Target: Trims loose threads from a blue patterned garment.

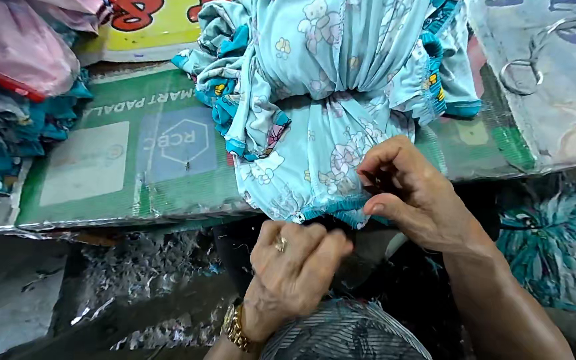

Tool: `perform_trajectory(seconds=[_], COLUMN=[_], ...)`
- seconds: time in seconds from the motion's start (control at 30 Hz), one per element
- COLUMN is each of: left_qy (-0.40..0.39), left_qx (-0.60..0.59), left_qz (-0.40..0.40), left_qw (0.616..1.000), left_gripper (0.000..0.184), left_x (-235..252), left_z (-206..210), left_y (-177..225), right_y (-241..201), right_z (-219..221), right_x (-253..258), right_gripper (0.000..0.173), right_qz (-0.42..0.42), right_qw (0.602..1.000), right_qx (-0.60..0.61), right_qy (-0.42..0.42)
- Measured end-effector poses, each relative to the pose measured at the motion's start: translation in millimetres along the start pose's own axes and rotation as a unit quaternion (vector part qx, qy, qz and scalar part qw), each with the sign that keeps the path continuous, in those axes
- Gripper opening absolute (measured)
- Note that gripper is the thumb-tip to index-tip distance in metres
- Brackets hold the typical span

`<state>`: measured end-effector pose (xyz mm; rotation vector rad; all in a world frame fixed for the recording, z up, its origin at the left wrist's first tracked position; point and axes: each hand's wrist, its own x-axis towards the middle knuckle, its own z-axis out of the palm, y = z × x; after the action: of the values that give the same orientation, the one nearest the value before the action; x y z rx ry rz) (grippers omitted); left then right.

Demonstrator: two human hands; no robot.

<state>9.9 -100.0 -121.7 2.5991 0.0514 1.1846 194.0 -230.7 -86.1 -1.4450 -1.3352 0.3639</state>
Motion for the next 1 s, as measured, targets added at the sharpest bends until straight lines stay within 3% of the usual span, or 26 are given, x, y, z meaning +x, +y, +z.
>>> perform_trajectory(seconds=[0.13,0.37,0.63,0.73,0.87,1.0], left_qy=[-0.068,-0.02,-0.03,-0.049,-0.038,-0.006], left_qx=[0.092,0.068,0.06,0.051,0.013,-0.023], left_qz=[-0.033,0.053,0.026,-0.008,-0.031,-0.051], left_qw=[0.993,0.996,0.997,0.997,0.999,0.998], left_gripper=[0.017,0.011,0.012,0.011,0.011,0.01], left_x=[25,-1,-10,-12,-17,-16], left_z=[10,2,-4,-7,-7,-4], left_y=[-3,-6,-4,0,7,9], right_y=[3,7,1,-10,-14,-11], right_z=[-1,-4,-5,-4,1,6], right_x=[-2,-5,-9,-17,-30,-37], right_gripper=[0.03,0.03,0.033,0.025,0.018,0.017], right_qz=[-0.005,-0.015,-0.042,-0.062,-0.09,-0.106], right_qw=[0.999,0.999,0.999,0.995,0.942,0.918], right_qx=[0.05,0.034,0.03,-0.08,-0.323,-0.382], right_qy=[0.012,0.003,0.004,0.004,-0.013,-0.016])
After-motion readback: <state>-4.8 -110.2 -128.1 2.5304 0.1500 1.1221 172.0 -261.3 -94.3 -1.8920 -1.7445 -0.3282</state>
